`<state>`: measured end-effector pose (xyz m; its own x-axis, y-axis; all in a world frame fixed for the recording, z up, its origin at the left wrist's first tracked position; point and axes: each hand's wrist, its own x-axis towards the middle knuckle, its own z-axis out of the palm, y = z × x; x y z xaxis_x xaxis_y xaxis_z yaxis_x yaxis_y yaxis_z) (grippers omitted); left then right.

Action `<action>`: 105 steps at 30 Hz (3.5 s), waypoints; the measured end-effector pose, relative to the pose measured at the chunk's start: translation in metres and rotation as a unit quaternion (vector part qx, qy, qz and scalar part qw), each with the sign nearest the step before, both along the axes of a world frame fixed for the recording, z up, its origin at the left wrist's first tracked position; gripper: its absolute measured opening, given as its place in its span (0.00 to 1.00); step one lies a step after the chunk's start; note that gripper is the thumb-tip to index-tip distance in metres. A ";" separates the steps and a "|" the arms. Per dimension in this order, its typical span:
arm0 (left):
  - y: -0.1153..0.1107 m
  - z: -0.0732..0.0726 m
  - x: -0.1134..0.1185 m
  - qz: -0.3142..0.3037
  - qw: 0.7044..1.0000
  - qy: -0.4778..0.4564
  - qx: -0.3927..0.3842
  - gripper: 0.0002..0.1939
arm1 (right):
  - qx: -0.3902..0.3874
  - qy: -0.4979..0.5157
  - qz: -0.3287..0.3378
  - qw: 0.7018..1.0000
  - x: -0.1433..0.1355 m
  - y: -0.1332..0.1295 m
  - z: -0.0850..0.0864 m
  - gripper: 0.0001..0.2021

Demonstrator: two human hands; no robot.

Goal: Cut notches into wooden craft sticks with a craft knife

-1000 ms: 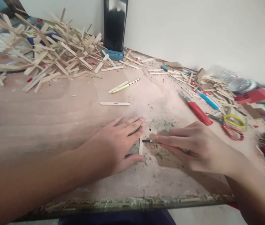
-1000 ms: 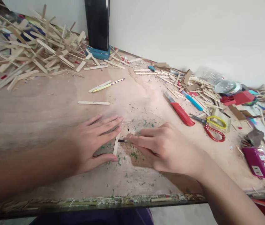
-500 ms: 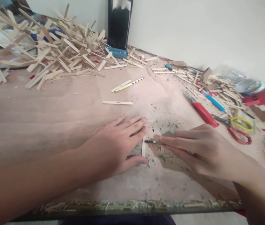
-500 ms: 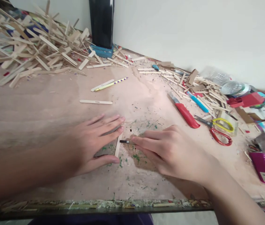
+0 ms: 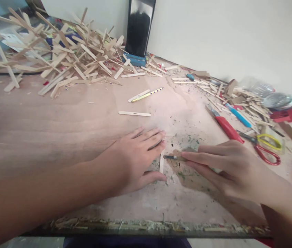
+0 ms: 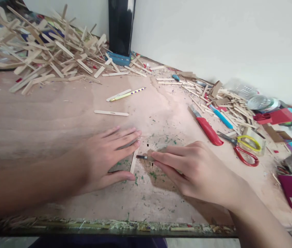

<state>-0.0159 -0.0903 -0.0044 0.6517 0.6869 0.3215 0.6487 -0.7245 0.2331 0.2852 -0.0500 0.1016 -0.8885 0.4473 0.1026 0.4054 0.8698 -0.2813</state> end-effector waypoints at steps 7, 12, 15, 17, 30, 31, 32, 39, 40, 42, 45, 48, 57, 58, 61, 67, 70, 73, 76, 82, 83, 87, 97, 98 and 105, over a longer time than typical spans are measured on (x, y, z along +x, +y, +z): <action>0.001 -0.003 0.000 0.002 1.000 0.004 -0.006 0.47 | -0.016 0.000 -0.004 1.000 0.001 -0.001 -0.003 0.14; 0.000 -0.003 0.001 0.003 1.000 0.001 -0.002 0.49 | -0.010 0.000 -0.001 1.000 0.000 -0.002 -0.003 0.14; 0.000 -0.004 0.000 0.003 1.000 0.001 -0.004 0.48 | 0.002 0.003 0.001 1.000 -0.002 -0.004 -0.002 0.13; 0.000 -0.005 0.000 0.004 1.000 0.002 -0.008 0.47 | 0.005 0.000 0.001 1.000 -0.003 -0.004 -0.001 0.13; 0.000 0.001 0.001 0.003 1.000 0.005 0.011 0.49 | 0.087 -0.021 0.021 0.996 -0.009 -0.013 0.002 0.13; 0.000 0.001 0.001 0.002 1.000 0.004 0.010 0.48 | 0.089 -0.021 0.017 0.996 -0.010 -0.014 0.002 0.13; -0.001 0.002 0.000 0.002 1.000 0.002 0.010 0.47 | 0.086 -0.020 0.015 0.996 -0.011 -0.015 0.002 0.13; -0.002 0.000 -0.002 0.000 1.000 -0.007 0.018 0.45 | -0.011 0.006 -0.022 1.000 -0.010 -0.014 0.000 0.15; -0.001 0.000 -0.001 -0.002 1.000 -0.007 0.018 0.45 | -0.003 -0.001 -0.016 1.000 -0.009 -0.014 0.000 0.16; -0.001 -0.001 0.000 -0.004 1.000 -0.006 0.018 0.46 | 0.020 -0.014 -0.002 1.000 -0.008 -0.014 0.002 0.19; -0.002 -0.001 0.000 -0.004 1.000 0.000 0.017 0.47 | 0.027 -0.026 0.005 0.999 -0.005 -0.012 0.001 0.19; -0.002 -0.001 0.000 -0.003 1.000 0.004 0.015 0.46 | 0.007 -0.025 -0.003 1.000 -0.002 -0.010 -0.003 0.16; -0.001 -0.002 0.002 0.007 1.000 0.001 0.014 0.47 | -0.017 -0.008 -0.008 1.000 0.001 -0.008 -0.003 0.14; -0.001 -0.002 0.002 0.008 1.000 0.002 0.014 0.47 | -0.018 -0.008 -0.008 1.000 0.000 -0.007 -0.002 0.14; -0.001 -0.003 0.002 0.009 1.000 -0.003 0.021 0.48 | -0.008 -0.007 -0.003 1.000 -0.003 -0.006 -0.001 0.15; 0.000 -0.005 0.001 0.005 1.000 0.002 0.017 0.48 | 0.011 -0.001 0.005 1.000 -0.004 -0.006 0.000 0.14; 0.000 -0.005 0.000 0.005 1.000 0.002 0.012 0.49 | 0.008 -0.003 0.006 1.000 -0.002 -0.005 0.000 0.14; 0.000 -0.004 -0.001 0.000 1.000 0.010 0.009 0.48 | 0.004 0.000 0.005 1.000 -0.003 -0.004 0.001 0.14; 0.000 -0.002 -0.001 -0.001 1.000 0.014 0.005 0.48 | 0.005 -0.002 0.006 1.000 -0.005 -0.004 0.003 0.16; 0.000 -0.003 -0.001 -0.006 1.000 0.006 0.000 0.47 | 0.015 -0.017 -0.006 1.000 -0.007 -0.007 0.004 0.19; 0.000 -0.003 -0.001 -0.006 1.000 0.008 -0.003 0.47 | 0.015 -0.014 -0.006 1.000 -0.007 -0.008 0.003 0.19; 0.000 -0.002 -0.002 -0.007 1.000 0.006 -0.007 0.47 | 0.016 -0.002 -0.006 1.000 -0.006 -0.007 0.003 0.17; 0.002 -0.003 -0.001 -0.006 1.000 0.017 0.000 0.48 | 0.020 -0.009 -0.003 1.000 -0.006 -0.003 0.005 0.16; 0.002 -0.003 -0.001 -0.007 1.000 0.021 -0.004 0.48 | 0.022 -0.008 -0.005 1.000 -0.006 -0.003 0.006 0.16; 0.003 -0.004 0.000 -0.001 1.000 0.013 -0.013 0.49 | 0.018 0.002 0.003 1.000 -0.002 0.001 0.004 0.13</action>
<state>-0.0157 -0.0872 -0.0080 0.6611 0.6934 0.2865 0.6531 -0.7198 0.2351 0.2828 -0.0494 0.1060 -0.8908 0.4376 0.1224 0.3988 0.8820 -0.2510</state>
